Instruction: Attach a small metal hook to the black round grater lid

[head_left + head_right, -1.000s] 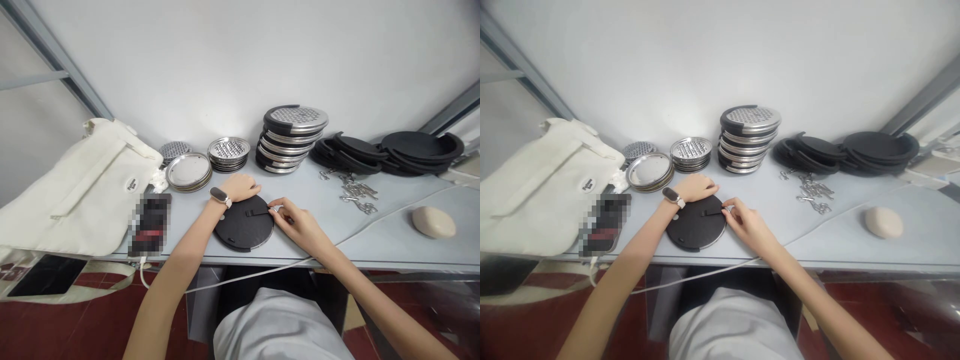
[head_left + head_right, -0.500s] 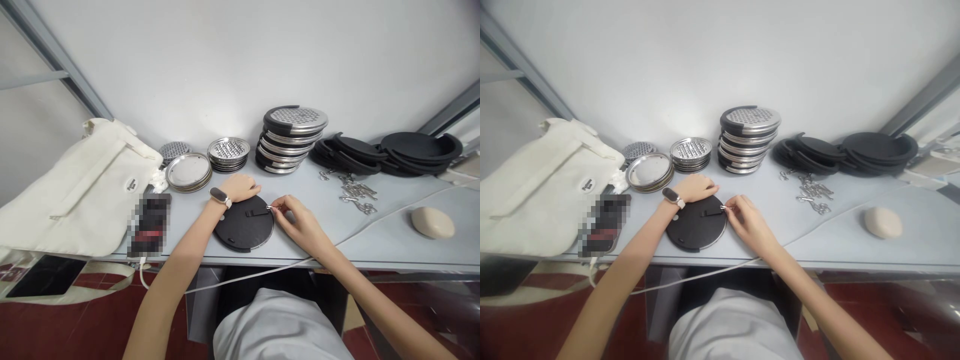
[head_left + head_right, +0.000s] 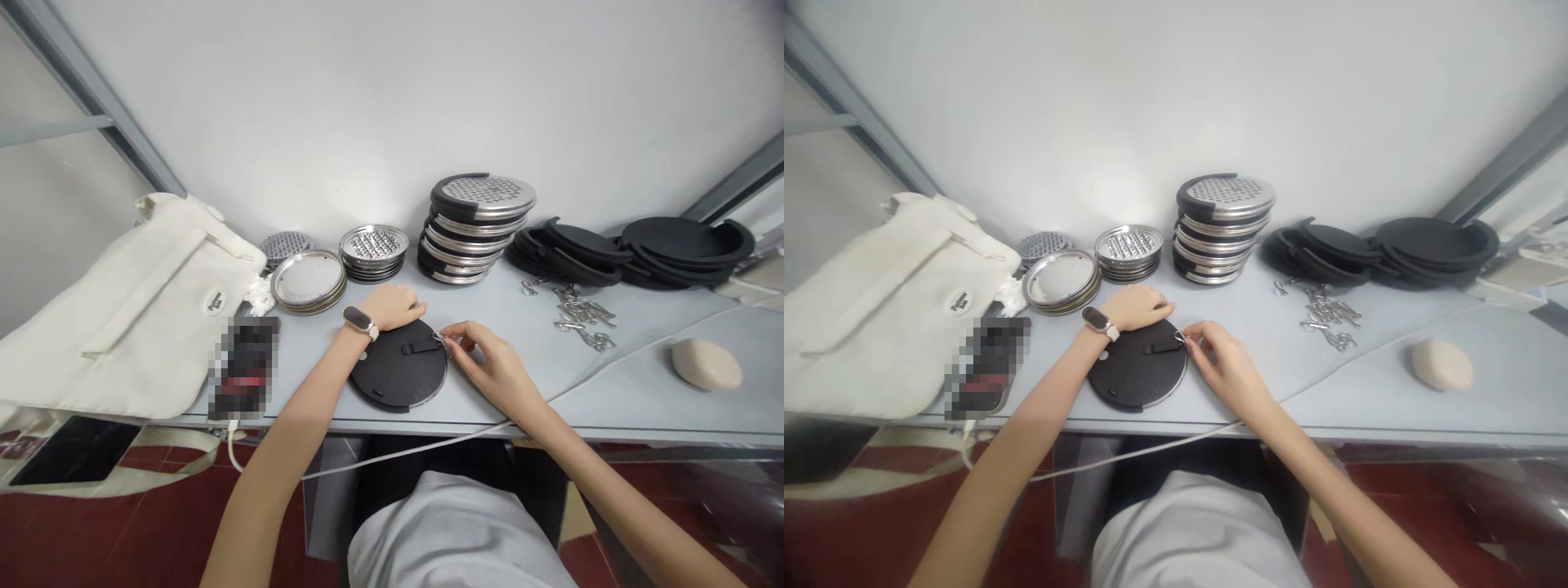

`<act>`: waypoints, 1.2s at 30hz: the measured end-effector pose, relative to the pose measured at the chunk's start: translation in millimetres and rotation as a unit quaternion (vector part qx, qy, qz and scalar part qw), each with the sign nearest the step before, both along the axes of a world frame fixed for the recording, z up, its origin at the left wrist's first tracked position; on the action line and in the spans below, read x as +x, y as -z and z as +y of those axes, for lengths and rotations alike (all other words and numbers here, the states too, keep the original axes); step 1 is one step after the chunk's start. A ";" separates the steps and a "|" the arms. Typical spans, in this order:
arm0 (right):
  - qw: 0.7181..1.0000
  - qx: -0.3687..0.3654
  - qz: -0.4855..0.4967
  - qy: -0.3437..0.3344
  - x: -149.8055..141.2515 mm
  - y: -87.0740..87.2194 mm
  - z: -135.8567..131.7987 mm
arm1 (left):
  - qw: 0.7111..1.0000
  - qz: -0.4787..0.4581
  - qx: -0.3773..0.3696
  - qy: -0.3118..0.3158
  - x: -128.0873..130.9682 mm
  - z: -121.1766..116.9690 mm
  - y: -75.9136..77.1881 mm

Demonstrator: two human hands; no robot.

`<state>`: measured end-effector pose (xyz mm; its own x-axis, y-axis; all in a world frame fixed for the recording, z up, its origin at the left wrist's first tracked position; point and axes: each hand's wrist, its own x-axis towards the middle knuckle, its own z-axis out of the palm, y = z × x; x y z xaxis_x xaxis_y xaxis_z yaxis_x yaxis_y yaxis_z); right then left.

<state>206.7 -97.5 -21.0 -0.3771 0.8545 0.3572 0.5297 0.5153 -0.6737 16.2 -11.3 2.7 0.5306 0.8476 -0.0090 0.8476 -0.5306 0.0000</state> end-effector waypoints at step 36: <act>0.999 -0.006 -0.028 -0.041 -2.9 -1.4 0.9 | 1.000 -0.003 0.001 0.000 0.4 -0.3 -0.2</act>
<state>203.8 -96.6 -19.7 -0.4656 0.8235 0.3243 0.5226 0.5515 -0.6501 16.5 -11.6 2.9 0.5314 0.8471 -0.0040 0.8471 -0.5314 0.0042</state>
